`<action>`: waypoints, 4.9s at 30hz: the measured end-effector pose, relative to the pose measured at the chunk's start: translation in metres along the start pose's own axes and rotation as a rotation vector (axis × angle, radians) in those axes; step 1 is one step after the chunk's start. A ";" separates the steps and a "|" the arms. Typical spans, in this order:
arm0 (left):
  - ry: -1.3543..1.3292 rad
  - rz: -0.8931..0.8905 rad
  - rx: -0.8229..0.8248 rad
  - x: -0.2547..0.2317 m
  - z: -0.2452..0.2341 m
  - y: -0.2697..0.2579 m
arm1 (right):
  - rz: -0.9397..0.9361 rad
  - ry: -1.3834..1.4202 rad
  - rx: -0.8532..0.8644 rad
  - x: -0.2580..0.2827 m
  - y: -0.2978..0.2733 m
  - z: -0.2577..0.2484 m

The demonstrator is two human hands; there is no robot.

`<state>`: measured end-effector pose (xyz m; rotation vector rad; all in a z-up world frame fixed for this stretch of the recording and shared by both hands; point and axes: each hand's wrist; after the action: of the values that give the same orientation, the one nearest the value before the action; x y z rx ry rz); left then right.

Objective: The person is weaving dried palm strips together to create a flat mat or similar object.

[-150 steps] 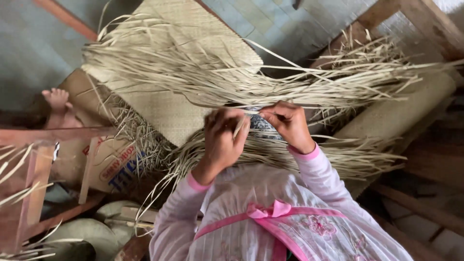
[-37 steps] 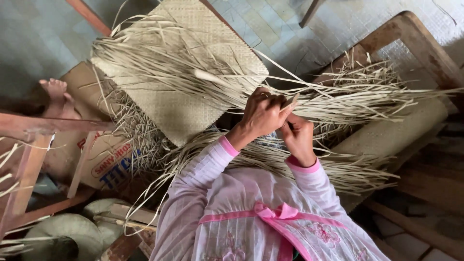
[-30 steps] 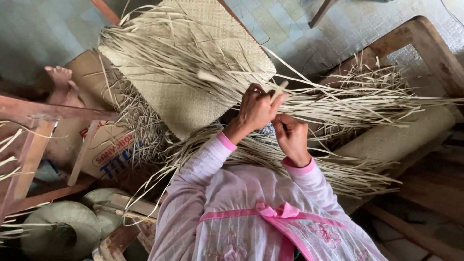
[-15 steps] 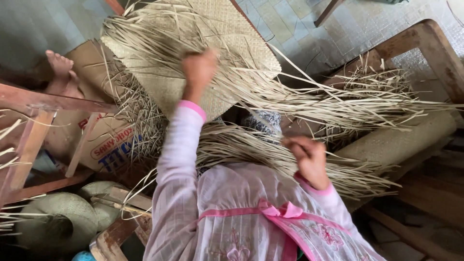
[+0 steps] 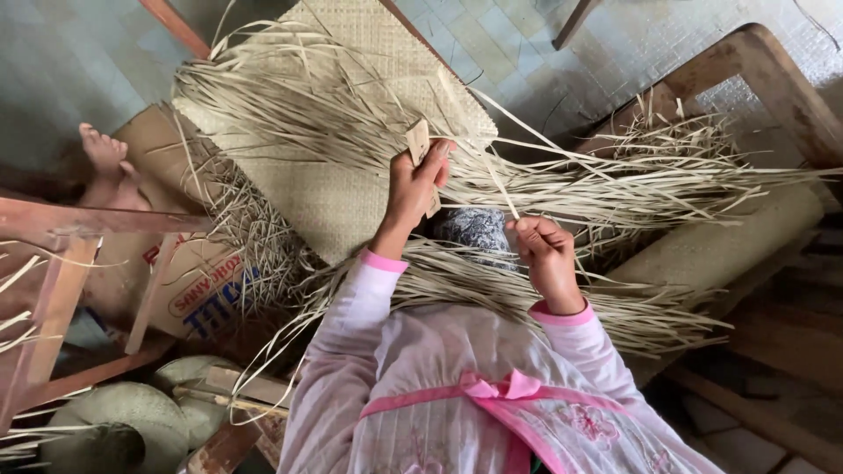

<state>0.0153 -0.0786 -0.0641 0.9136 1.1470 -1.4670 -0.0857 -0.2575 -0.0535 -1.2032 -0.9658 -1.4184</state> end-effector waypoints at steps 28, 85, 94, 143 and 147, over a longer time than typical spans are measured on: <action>0.468 0.342 -0.064 -0.022 -0.010 -0.006 | -0.029 0.031 -0.013 0.005 0.012 -0.008; 0.777 1.353 -0.009 -0.018 0.049 -0.012 | 0.292 0.149 0.355 0.044 0.013 -0.016; 0.593 1.162 0.064 -0.034 0.057 -0.031 | 0.401 0.312 0.243 0.006 0.015 -0.019; 1.112 0.437 0.216 -0.111 -0.029 -0.049 | -0.559 0.272 -0.310 0.131 0.052 -0.144; 1.656 0.445 -0.201 -0.149 -0.113 -0.047 | -0.382 0.583 -0.211 0.103 0.060 -0.203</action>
<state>-0.0040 0.0707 0.0562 2.1378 1.9107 0.0646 -0.0648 -0.4841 0.0081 -0.6879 -0.6593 -2.0660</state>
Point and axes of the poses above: each hand's wrist, its own y-axis towards the middle knuckle, its own z-axis out of the palm, x = y × z, and after that the axes turned 10 degrees about -z, right-handed
